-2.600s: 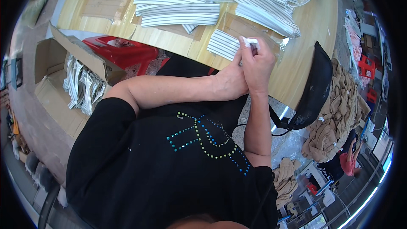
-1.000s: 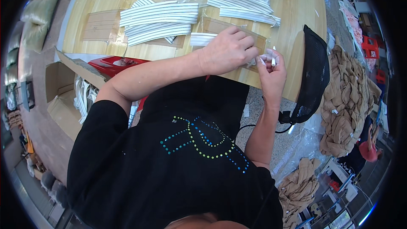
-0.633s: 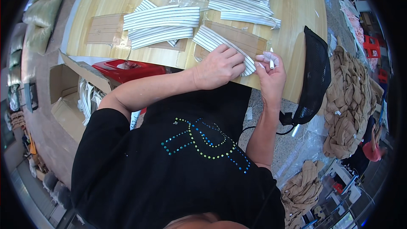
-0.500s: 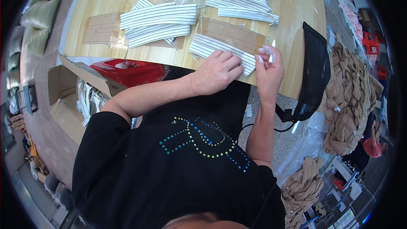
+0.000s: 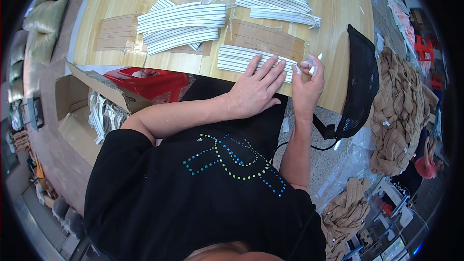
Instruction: Mark white fabric strips with a pen and organize them into a cardboard box.
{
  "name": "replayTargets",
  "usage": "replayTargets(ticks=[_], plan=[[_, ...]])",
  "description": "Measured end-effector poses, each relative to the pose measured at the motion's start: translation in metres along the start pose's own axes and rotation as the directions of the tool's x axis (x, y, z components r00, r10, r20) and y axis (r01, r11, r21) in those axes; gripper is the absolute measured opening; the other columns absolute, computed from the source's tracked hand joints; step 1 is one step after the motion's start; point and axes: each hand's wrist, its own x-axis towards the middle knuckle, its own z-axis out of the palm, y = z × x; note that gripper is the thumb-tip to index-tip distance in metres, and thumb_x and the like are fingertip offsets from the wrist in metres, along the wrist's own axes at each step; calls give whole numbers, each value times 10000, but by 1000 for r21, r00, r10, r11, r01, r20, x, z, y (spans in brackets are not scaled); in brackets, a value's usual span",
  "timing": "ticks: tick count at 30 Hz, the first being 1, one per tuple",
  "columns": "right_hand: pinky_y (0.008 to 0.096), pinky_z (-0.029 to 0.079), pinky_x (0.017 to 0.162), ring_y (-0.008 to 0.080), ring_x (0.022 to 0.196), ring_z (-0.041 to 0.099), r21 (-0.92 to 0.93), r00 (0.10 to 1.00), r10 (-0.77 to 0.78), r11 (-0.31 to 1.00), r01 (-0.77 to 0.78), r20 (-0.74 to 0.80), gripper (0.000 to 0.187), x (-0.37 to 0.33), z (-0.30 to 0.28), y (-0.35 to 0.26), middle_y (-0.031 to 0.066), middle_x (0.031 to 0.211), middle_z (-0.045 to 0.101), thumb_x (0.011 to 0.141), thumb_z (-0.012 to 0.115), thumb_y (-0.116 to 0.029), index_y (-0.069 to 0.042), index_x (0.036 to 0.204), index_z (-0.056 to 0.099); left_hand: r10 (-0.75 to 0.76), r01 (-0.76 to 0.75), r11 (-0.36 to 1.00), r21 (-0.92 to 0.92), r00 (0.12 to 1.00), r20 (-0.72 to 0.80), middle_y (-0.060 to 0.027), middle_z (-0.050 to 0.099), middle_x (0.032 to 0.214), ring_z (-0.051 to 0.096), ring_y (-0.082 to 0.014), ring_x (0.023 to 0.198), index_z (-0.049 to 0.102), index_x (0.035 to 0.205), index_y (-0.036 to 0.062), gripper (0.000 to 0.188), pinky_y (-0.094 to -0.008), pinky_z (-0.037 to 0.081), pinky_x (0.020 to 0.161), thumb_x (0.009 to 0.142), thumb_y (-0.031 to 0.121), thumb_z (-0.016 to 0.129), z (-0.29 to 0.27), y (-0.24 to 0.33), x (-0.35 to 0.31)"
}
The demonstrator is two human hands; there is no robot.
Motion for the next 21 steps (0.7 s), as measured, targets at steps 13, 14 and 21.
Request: replayTargets(ticks=[13,14,21], plan=[[361,485,810,223,878,598,-154,987,-49,988,25,-151,469,-6,9,4,112,964,625,815,724,-53,-41,1243,533,1,-5,998,67,998,61,-192,435,1426,314,-324,1397,531,1269,-57,688,-563,154,1147,849,483,606,-3,-1,10],[363,485,812,225,877,599,-144,988,-34,989,12,-150,469,-6,8,3,111,967,626,816,723,-54,-42,1244,533,1,-5,997,71,998,64,-192,435,1426,314,-324,1397,531,1269,-57,688,-563,154,1147,849,483,606,-3,0,10],[364,488,814,225,881,605,-163,989,-1,986,-24,-150,463,-5,8,0,105,977,629,818,719,-52,-45,1243,536,-10,4,999,54,994,107,-233,408,1430,321,-367,1381,484,1298,-76,724,-561,197,1134,842,468,624,-2,3,16]])
